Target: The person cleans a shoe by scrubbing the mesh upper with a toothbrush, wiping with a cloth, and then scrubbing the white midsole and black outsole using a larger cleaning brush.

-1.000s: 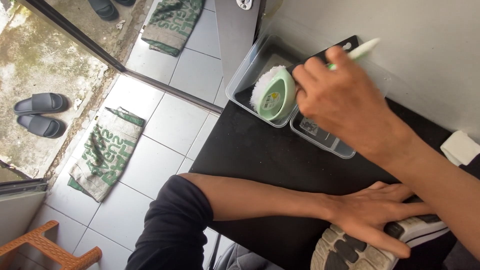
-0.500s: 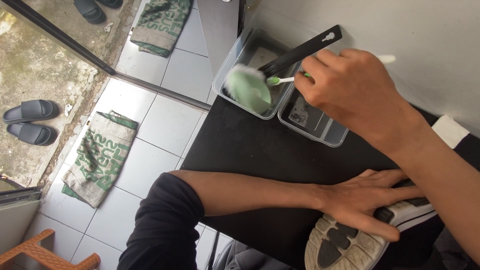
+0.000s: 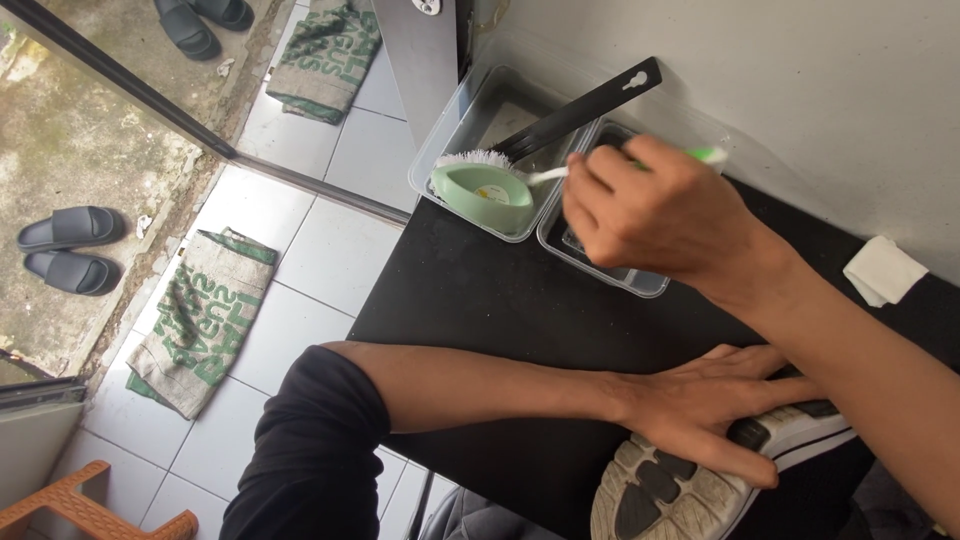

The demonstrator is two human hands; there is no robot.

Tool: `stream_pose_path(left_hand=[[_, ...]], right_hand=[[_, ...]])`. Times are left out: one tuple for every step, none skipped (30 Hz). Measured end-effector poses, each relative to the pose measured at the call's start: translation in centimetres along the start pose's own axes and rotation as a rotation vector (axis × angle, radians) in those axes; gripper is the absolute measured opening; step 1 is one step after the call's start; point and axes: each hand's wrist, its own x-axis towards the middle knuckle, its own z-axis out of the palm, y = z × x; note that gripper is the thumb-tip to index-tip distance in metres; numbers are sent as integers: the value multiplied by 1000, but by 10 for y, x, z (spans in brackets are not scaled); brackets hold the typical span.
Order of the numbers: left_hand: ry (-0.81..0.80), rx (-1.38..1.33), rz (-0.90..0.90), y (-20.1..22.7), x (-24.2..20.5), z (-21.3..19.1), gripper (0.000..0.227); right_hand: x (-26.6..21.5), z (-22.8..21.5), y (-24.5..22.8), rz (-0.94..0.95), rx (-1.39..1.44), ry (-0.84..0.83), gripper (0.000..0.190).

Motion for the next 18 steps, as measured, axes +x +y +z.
stream_pose_path(left_hand=[[4, -2, -2, -4, 0, 4, 96], [16, 21, 2, -7, 0, 7, 97], [25, 48, 6, -11, 0, 9, 98], [26, 50, 5, -13, -1, 13, 98], [40, 44, 12, -15, -1, 15, 96], [54, 37, 19, -17, -1, 16, 95], [57, 39, 18, -16, -1, 16, 95], [49, 48, 17, -15, -1, 16, 94], [41, 59, 17, -15, 0, 15, 94], [42, 62, 18, -18, 1, 15, 94], [48, 67, 22, -20, 2, 18, 94], [54, 71, 27, -22, 2, 19, 95], [62, 70, 21, -26, 2, 23, 95], [65, 89, 31, -29, 2, 27, 95], [71, 112, 40, -34, 3, 28, 96], [81, 114, 34, -33, 2, 25, 96], [54, 99, 6, -31, 1, 24, 97], [27, 83, -21, -30, 1, 24, 99]], right_hand=[[-4, -4, -2, -2, 4, 1, 48], [-9, -8, -4, 64, -9, -138, 43], [-13, -11, -4, 132, -27, -277, 41], [-15, -14, -7, 132, -27, -274, 41], [-17, -18, -7, 177, -47, -327, 42], [-19, -21, -8, 223, -66, -380, 43], [-16, -25, -8, 221, -66, -377, 43], [-13, -29, -8, 207, -114, -350, 47], [-10, -32, -7, 193, -164, -322, 52], [-10, -37, -6, 192, -166, -320, 52], [-10, -42, -6, 182, -239, -283, 32], [-9, -47, -6, 173, -311, -245, 24], [-17, -52, -10, 169, -303, -241, 24], [-24, -58, -14, 259, -319, -315, 12], [-31, -62, -16, 346, -336, -387, 18], [-43, -60, -16, 341, -329, -379, 18], [-57, -60, -17, 383, -295, -441, 18], [-71, -59, -17, 425, -260, -504, 18]])
